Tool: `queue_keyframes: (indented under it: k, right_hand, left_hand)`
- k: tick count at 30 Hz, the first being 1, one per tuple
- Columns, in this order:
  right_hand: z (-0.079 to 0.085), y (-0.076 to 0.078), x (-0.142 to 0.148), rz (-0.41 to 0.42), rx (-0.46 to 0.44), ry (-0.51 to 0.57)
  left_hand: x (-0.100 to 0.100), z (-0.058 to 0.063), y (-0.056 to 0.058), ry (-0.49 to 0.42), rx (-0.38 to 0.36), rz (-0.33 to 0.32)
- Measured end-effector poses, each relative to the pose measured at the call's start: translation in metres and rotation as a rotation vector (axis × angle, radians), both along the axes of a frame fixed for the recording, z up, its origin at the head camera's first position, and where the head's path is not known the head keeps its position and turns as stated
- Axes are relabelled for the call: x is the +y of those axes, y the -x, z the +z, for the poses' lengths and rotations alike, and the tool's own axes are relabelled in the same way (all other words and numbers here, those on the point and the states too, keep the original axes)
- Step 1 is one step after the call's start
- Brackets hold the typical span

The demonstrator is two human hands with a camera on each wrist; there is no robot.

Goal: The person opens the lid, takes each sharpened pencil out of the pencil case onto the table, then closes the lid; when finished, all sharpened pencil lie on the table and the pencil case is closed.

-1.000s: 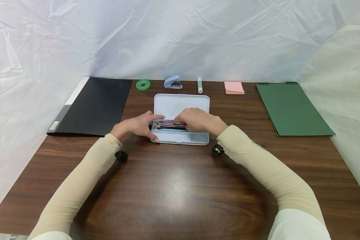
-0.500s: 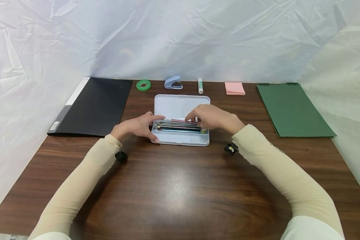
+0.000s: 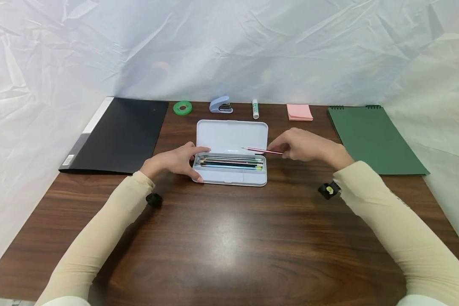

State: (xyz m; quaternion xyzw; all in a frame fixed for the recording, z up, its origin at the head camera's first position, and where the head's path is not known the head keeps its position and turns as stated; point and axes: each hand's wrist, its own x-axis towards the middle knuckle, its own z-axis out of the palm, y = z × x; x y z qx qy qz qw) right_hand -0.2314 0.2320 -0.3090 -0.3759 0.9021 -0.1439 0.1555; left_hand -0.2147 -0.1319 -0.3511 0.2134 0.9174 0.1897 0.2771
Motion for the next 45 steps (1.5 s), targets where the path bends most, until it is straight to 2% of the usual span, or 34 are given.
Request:
queue_keyframes:
  k: [9,17,30,45]
  right_hand:
    - [0.007,-0.001,0.045,-0.121,-0.002,-0.037]
    - [-0.005,0.009,0.075,-0.181,-0.033,-0.043]
    - [-0.042,0.025,0.079,-0.189,0.096,-0.027]
    - [-0.051,0.029,0.080,-0.172,0.138,-0.007]
  left_hand:
    - [-0.001,0.001,0.001,-0.010,0.014,-0.003]
    - [-0.002,0.001,0.001,-0.010,0.014,0.007]
    - [-0.001,0.000,-0.001,0.002,0.004,0.025]
    - [0.001,-0.003,0.002,-0.001,0.003,0.034]
